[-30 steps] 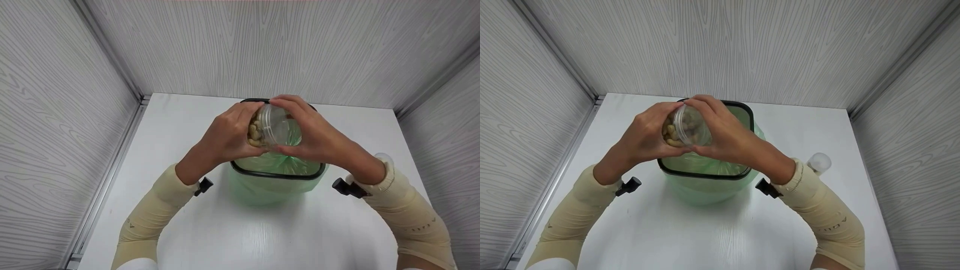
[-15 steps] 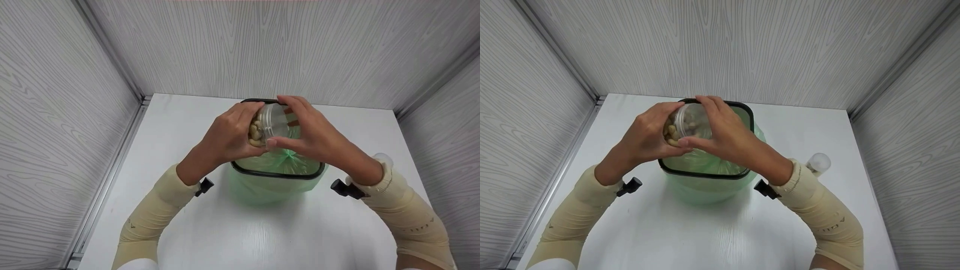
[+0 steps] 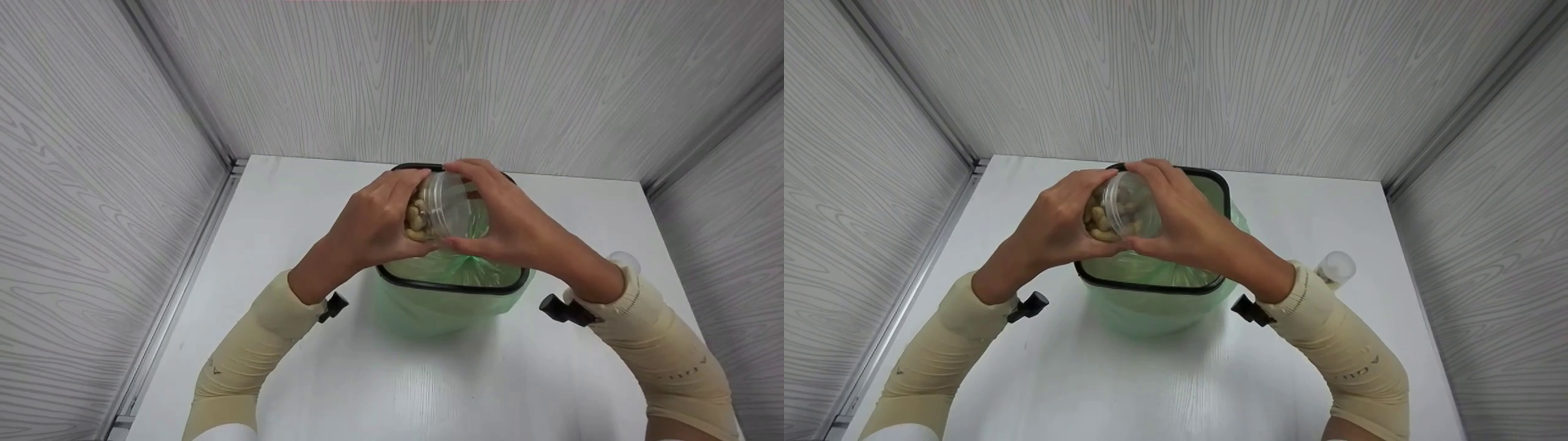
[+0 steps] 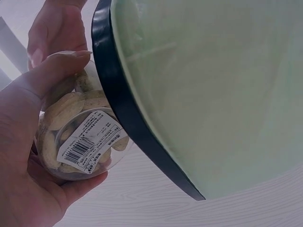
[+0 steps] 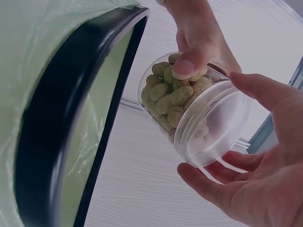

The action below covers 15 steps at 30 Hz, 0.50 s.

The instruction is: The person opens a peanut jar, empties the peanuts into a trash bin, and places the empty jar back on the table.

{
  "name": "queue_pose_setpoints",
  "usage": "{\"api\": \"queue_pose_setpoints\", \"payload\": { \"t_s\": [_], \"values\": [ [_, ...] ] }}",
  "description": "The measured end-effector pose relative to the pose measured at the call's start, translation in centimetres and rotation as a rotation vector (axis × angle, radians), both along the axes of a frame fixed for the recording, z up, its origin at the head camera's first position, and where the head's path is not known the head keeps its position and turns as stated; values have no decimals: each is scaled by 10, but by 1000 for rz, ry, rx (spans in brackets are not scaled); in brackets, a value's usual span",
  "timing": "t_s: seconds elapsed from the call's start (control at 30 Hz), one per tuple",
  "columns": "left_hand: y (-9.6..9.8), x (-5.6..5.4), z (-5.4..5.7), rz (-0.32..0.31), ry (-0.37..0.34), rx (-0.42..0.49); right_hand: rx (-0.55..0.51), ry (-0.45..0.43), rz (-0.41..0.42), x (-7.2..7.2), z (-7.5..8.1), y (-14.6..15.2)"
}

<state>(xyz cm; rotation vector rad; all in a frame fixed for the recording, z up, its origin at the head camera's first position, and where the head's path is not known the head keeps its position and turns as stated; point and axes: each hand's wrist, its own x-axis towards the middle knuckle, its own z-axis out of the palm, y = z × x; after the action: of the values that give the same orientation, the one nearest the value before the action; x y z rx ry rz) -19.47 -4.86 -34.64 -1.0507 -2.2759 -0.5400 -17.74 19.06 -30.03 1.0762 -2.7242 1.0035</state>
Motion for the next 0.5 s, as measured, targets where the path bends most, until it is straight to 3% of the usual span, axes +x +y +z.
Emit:
{"api": "queue_pose_setpoints", "payload": {
  "t_s": [0.2, 0.5],
  "values": [
    [0, 1, -3, 5, -5, -1, 10, 3, 34, 0, -4, 0],
    [2, -1, 0, 7, -12, 14, -9, -65, -67, 1, 0, 1]
  ]
}}
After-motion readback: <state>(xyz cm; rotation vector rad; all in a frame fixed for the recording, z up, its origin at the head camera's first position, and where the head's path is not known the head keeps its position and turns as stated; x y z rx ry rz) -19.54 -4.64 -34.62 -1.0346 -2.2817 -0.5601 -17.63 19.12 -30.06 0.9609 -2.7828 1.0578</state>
